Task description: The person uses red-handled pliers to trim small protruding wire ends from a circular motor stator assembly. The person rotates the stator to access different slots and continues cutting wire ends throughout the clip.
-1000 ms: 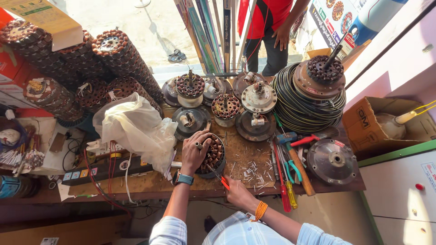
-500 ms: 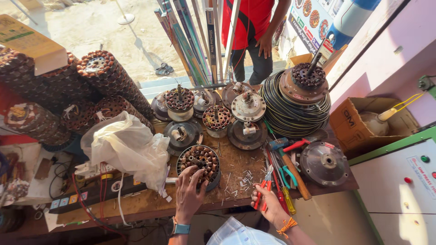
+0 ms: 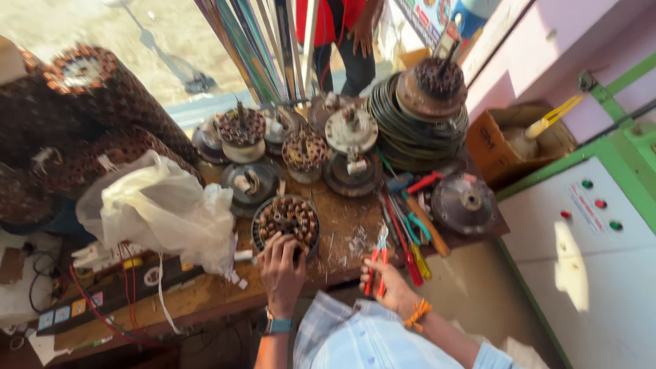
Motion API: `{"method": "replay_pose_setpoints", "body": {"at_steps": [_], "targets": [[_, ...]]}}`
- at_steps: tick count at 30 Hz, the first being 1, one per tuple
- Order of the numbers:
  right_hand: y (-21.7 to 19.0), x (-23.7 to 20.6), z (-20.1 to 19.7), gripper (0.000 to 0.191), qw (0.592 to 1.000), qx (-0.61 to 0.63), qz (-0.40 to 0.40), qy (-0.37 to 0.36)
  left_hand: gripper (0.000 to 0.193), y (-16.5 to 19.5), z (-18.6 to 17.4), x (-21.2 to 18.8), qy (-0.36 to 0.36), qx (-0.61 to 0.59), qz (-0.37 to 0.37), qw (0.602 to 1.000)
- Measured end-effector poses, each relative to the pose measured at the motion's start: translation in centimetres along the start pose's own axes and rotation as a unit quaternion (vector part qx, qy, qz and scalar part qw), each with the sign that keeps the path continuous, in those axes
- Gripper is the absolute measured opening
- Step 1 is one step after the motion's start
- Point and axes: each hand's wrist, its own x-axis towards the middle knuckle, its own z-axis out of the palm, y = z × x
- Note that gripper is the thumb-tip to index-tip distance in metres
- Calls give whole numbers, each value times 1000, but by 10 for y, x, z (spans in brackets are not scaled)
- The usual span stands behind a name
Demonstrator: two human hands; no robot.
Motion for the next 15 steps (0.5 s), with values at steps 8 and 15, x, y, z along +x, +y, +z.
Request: {"method": "replay_pose_setpoints", "body": {"at_steps": [8, 15], "targets": [[46, -11, -15, 15, 999, 16, -33, 24, 18, -17, -7, 4, -28, -26, 9, 999], [14, 13, -37, 16, 999, 22, -27, 1, 14, -13, 12, -7, -17, -22, 29, 999]]}}
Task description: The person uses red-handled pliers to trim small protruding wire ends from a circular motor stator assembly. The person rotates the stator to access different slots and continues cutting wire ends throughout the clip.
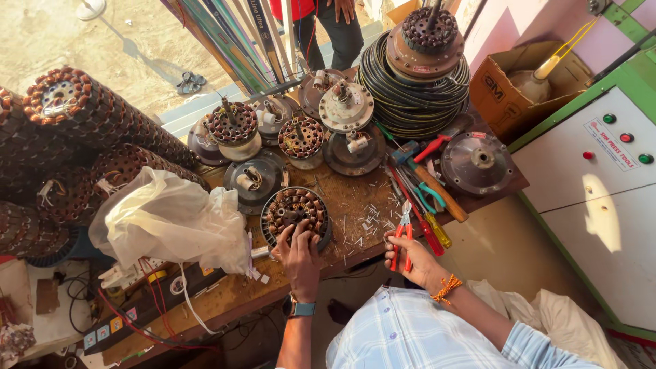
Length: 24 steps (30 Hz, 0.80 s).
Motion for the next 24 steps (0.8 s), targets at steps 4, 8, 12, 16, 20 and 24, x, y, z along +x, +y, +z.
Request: {"method": "replay_pose_setpoints", "body": {"at_steps": [4, 8, 12, 16, 20, 24], "targets": [[-49, 24, -6, 17, 999, 1, 20, -43, 10, 4, 27, 2, 16, -19, -6, 1000], [-104, 32, -4, 17, 994, 17, 83, -66, 7, 14, 36, 15, -4, 25, 9, 1000], [-162, 34, -14, 41, 951, -273, 106, -100, 11, 25, 38, 37, -71, 48, -22, 996], [-173, 50, -27, 60, 874, -437, -21, -214, 19, 30, 29, 44, -124, 22, -55, 990], [-147, 58, -24, 65, 901, -389, -96, -164, 30, 21, 15, 42, -107, -1, -47, 993], [-114, 44, 15, 68, 958, -242, -121, -93, 21, 25, 3, 27, -32, 4, -64, 997]]}}
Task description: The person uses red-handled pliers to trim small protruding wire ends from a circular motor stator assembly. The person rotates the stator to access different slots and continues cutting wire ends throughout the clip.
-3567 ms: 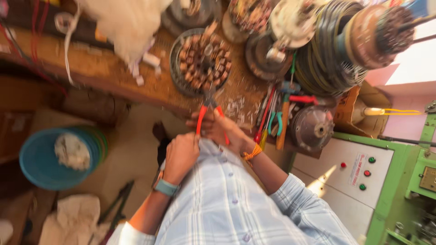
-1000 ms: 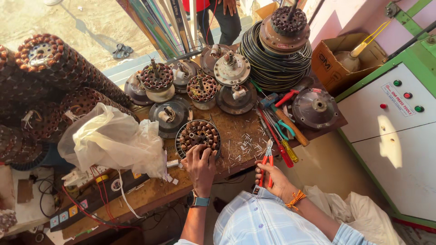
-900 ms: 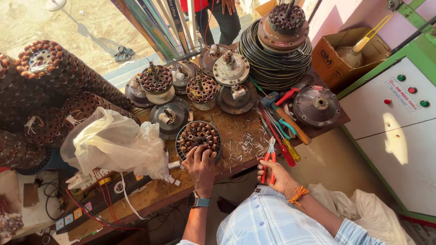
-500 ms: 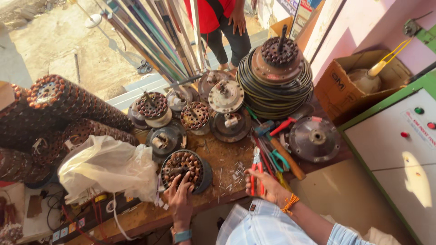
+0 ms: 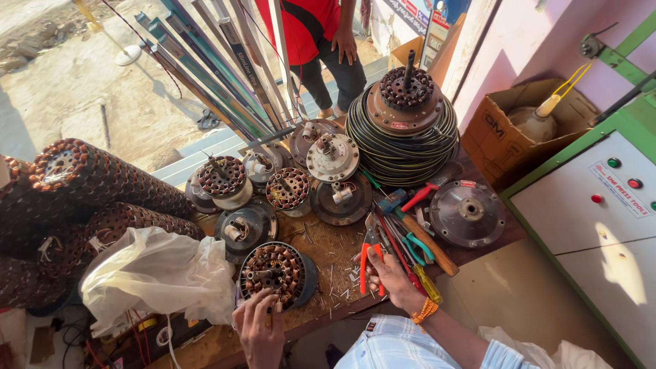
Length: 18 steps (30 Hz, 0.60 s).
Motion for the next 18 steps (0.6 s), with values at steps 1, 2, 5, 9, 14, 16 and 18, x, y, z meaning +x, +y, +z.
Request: {"method": "replay_pose_setpoints", "body": {"at_steps": [1, 2, 5, 9, 14, 16, 18], "targets": [[-1, -3, 17, 69, 999, 48, 3, 15, 16, 4, -1, -5, 8, -7, -9, 1000], [-2, -7, 34, 70, 995, 96, 7, 29, 20, 8, 0, -9, -46, -81, -99, 991], [-13, -20, 76, 73, 989, 137, 32, -37, 29, 22, 5, -13, -192, -278, -273, 901], [-25, -41, 114, 70, 993, 51, -27, -101, 33, 39, 8, -6, -276, -424, -266, 821], [-31, -48, 124, 60, 976, -81, -192, -64, 35, 68, 6, -9, -265, -630, -330, 651], [-30, -46, 120, 51, 957, -162, -236, -50, 38, 80, 9, -14, -244, -704, -353, 566], [-27, -45, 115, 44, 939, -200, -273, -66, 41, 87, 17, -16, -218, -705, -339, 584]]}}
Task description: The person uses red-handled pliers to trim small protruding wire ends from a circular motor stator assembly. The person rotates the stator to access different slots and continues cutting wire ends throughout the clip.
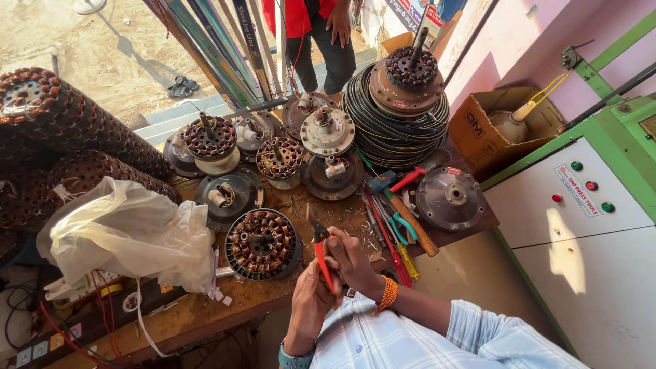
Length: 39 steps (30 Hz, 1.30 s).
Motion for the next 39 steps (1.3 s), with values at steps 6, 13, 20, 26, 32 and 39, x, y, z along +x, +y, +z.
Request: {"method": "replay_pose_setpoints", "body": {"at_steps": [6, 13, 20, 26, 32, 39], "targets": [[10, -6, 2, 42, 998, -53, -42, 7, 47, -23, -12, 10, 8, 3, 66, 998], [-9, 7, -2, 46, 997, -70, -10, -20, 48, -19, -13, 16, 64, -31, 19, 997], [11, -3, -43, 51, 978, -192, -62, -53, 52, -1, -20, -17, 90, 166, 10, 982], [22, -31, -52, 36, 995, -70, 66, -26, 52, -9, -27, -27, 184, 416, 108, 884], [21, -28, -48, 39, 970, 86, 220, -63, 52, 51, -55, -32, 277, 607, 277, 691], [45, -28, -33, 37, 956, 30, 247, -155, 72, 82, -103, 30, 181, 702, 364, 585]]}}
